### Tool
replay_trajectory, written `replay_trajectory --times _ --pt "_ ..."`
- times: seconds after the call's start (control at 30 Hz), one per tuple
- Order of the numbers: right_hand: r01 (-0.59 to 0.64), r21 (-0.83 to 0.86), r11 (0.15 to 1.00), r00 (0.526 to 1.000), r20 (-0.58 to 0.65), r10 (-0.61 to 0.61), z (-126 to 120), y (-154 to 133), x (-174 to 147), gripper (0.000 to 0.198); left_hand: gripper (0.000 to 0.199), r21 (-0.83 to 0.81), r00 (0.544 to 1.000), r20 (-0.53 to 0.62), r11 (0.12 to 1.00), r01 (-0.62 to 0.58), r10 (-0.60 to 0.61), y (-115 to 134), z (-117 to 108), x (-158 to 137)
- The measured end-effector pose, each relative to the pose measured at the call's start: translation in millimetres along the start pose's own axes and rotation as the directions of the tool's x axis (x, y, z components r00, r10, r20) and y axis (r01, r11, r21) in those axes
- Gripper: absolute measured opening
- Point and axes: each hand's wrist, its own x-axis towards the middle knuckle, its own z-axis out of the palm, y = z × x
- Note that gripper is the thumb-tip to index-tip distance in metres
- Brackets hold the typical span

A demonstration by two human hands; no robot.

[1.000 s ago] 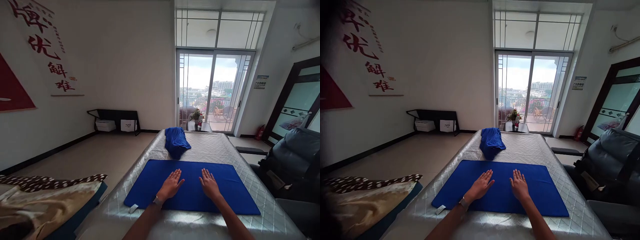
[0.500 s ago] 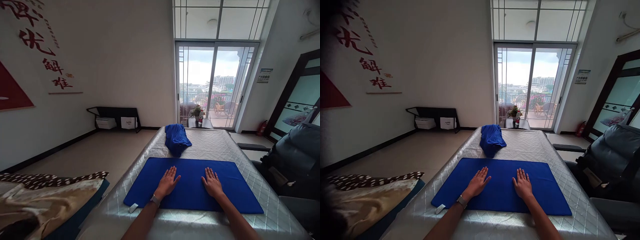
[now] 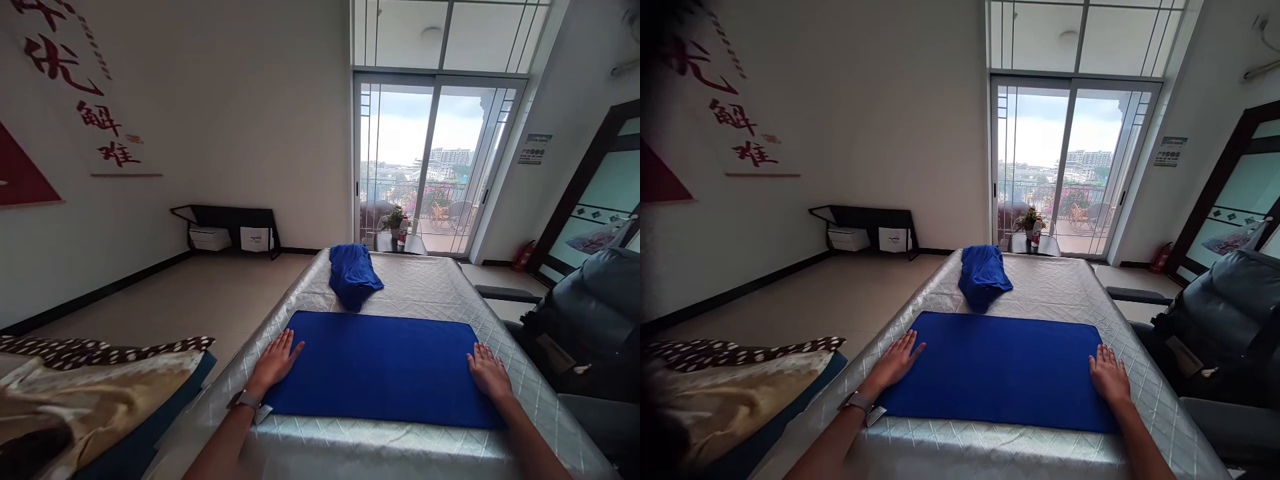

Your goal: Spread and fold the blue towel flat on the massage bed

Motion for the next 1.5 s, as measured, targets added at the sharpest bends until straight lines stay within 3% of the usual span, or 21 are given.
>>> replay_trajectory --times 0.13,0.23,0.37,0.43,0.53,0.77,0.87,0.97,1.1,1.17,1.3,1.5 --pt "0.123 0.019 0.992 0.992 0.018 -0.123 1 -57 9 0.068 0.097 -0.002 0.999 -0.049 1.0 -0.004 0.004 40 -10 13" --pt "0.305 0.077 0.949 0.95 0.051 -0.31 6 -125 13 0.065 0.086 -0.03 0.984 -0.061 0.985 -0.168 0.166 104 -11 28" --pt "0.478 0.162 0.863 0.866 0.076 -0.494 14 -208 20 0.065 0.071 -0.071 0.92 -0.071 0.918 -0.389 0.385 192 -3 43" --pt "0.507 0.186 0.842 0.845 0.087 -0.528 19 -231 22 0.065 0.069 -0.082 0.898 -0.079 0.895 -0.439 0.433 217 3 47" --pt "0.506 0.2 0.839 0.839 0.112 -0.532 28 -240 25 0.067 0.071 -0.102 0.895 -0.069 0.889 -0.446 0.441 226 13 50" --pt "0.488 0.202 0.849 0.844 0.14 -0.518 42 -238 30 0.071 0.075 -0.145 0.911 -0.014 0.901 -0.41 0.412 219 32 59" --pt "0.461 0.181 0.869 0.859 0.154 -0.488 42 -225 37 0.072 0.075 -0.129 0.935 0.007 0.928 -0.35 0.354 197 28 65" --pt "0.382 0.133 0.914 0.903 0.155 -0.4 35 -177 51 0.07 0.08 -0.091 0.975 0.017 0.971 -0.22 0.222 146 15 72" --pt "0.182 0.044 0.982 0.974 0.132 -0.186 19 -75 74 0.071 0.084 -0.039 0.998 0.014 0.998 -0.053 0.054 64 0 79" --pt "0.089 0.006 0.996 0.989 0.115 -0.089 15 -28 84 0.074 0.086 -0.022 1.0 0.008 1.0 -0.006 0.007 36 -1 80" --pt "0.027 -0.04 0.999 0.995 0.097 -0.023 22 17 97 0.074 0.088 -0.008 0.999 0.004 0.999 0.033 -0.033 21 7 81" --pt "0.048 -0.066 0.997 0.994 0.099 -0.041 33 21 109 0.073 0.09 -0.009 0.999 0.04 0.999 0.034 -0.034 25 5 84"
